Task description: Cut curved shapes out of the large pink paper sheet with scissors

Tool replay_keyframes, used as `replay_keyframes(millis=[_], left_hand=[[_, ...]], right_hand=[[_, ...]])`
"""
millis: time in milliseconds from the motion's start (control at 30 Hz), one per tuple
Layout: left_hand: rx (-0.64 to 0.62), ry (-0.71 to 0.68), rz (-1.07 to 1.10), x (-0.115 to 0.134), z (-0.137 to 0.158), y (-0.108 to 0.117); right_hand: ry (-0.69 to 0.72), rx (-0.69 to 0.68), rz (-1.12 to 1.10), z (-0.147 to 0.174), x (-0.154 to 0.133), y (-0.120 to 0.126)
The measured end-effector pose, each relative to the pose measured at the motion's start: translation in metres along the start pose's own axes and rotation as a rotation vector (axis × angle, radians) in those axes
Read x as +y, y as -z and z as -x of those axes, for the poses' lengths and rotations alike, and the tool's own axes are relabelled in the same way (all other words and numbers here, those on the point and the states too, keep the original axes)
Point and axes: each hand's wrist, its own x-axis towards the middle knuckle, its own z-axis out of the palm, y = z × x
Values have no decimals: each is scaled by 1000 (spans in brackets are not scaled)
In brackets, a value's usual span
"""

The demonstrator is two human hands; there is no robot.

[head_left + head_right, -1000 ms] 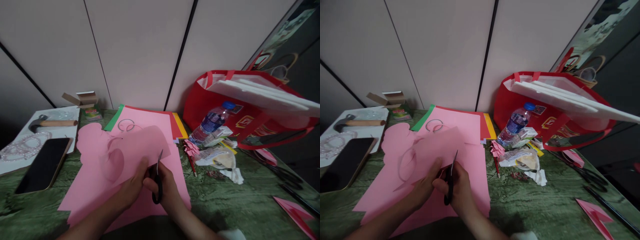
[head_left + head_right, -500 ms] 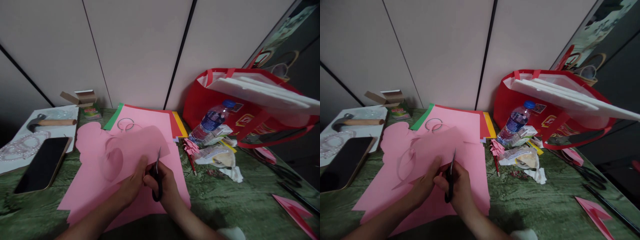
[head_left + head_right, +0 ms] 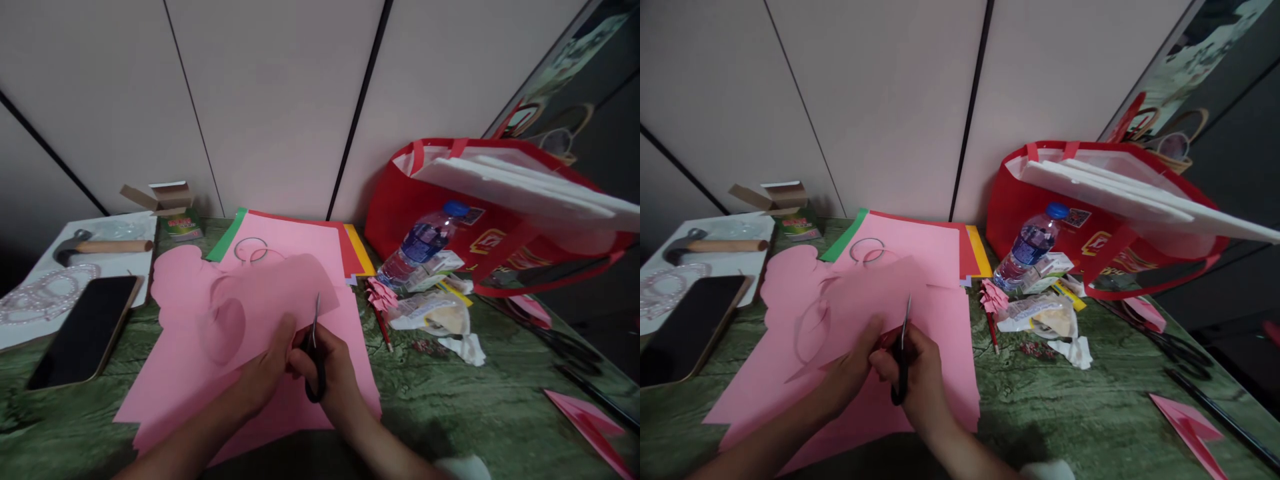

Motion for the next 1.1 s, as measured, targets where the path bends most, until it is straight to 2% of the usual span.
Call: replay_keyframes(millis=[100,267,333,467,600,733,967,1100], left_hand=[[18,-32,59,0,0,2],[370,-221,145,2,-4,5],[423,-285,126,4,-3,4],[418,-257,81,5,2,-1],[487,-222,76,1,3,-4],[514,-246,90,0,2,-5],[411,-215,121,6,7,-5],[399,-197,95,5,8,-4]], right_hand=[[0,-6,25,0,0,1],[-28,4,34,-1,2,2],[-34,3,39,-1,3,2],[-15,14,69,-2,1,4],[-18,21,72,-5,-5,7],[-16,11,50,-7,-7,9],[-6,14,103,-5,-6,10],[-12,22,106,-3,-4,10]])
